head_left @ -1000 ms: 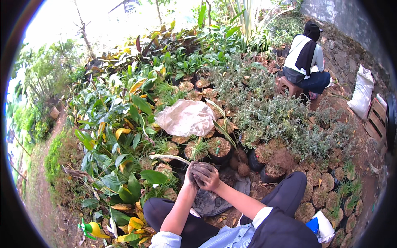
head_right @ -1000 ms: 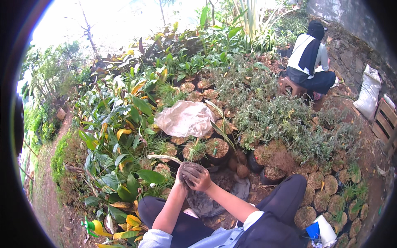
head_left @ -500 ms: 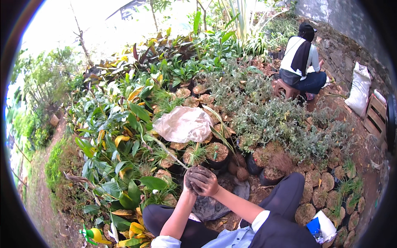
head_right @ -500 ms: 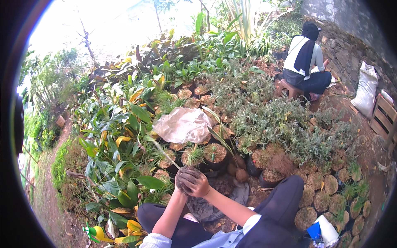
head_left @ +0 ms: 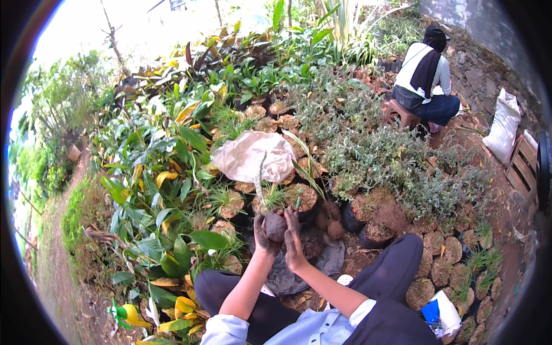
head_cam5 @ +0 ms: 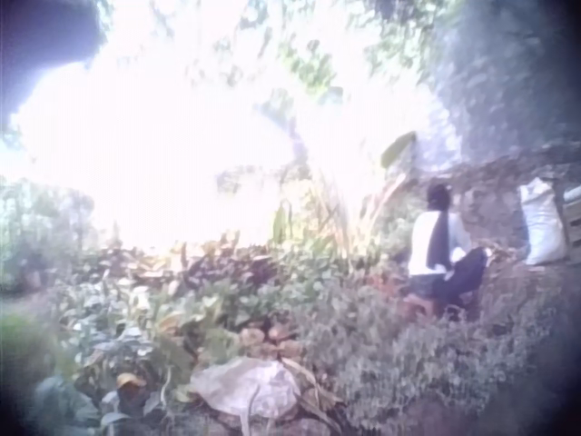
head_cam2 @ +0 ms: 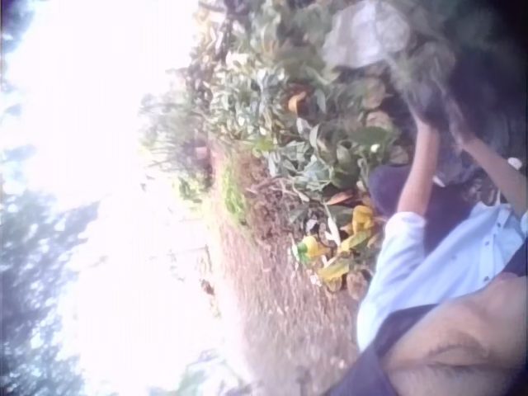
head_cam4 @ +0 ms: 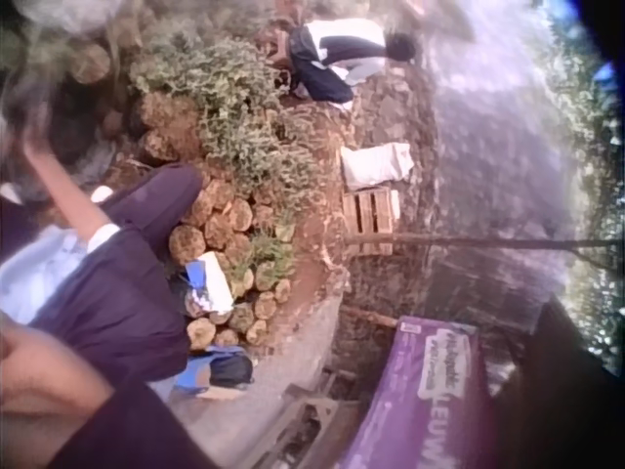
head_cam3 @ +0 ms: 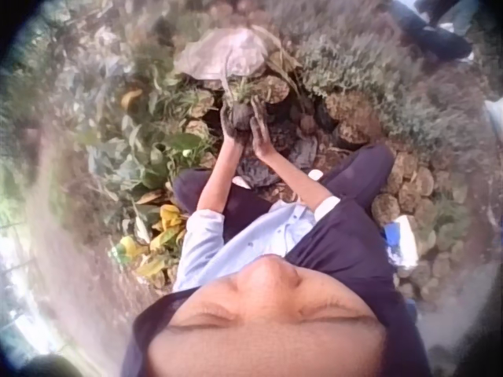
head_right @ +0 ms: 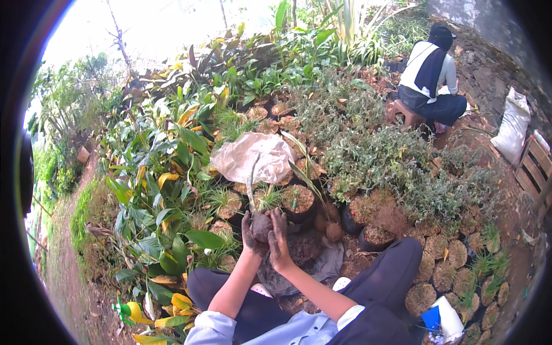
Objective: The person sits on the ground and repeatedly packs soil around the base of small potted plants using both hands. They handle multiple plants one at a time, pressing and shaping the soil to secure each plant in its pot.
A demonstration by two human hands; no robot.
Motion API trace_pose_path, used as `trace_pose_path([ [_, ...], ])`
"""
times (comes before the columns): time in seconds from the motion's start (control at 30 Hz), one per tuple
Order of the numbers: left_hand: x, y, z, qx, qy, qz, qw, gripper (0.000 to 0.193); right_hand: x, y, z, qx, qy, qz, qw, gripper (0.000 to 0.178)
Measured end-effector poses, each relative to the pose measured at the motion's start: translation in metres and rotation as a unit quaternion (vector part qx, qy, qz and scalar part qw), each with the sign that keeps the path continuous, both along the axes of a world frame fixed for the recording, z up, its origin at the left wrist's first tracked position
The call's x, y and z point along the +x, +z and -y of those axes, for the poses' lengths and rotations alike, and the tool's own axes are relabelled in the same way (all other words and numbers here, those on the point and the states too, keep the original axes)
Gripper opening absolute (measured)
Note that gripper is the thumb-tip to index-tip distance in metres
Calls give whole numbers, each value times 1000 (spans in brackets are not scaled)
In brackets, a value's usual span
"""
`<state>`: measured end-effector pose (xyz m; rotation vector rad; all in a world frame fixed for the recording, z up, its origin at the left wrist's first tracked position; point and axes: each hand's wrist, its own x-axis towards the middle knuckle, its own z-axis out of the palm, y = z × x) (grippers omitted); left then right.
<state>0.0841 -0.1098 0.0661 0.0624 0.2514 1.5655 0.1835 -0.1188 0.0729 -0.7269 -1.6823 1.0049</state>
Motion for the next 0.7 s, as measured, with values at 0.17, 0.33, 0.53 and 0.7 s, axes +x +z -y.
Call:
trace_pose_path([
  [0.17,11,-2,3,-84,17,-110,990,50,6,11,-18,19,-103,71,992,64],
  [0.33,28,-11,7,-109,73,-229,965,45,0,12,-26,40,-125,225,966,71],
  [0.53,14,-12,3,-156,0,-178,972,54,0,2,-70,-109,-46,226,967,66],
  [0.7,6,-12,3,-154,22,-209,965,56,17,18,-57,-48,-72,203,975,56],
])
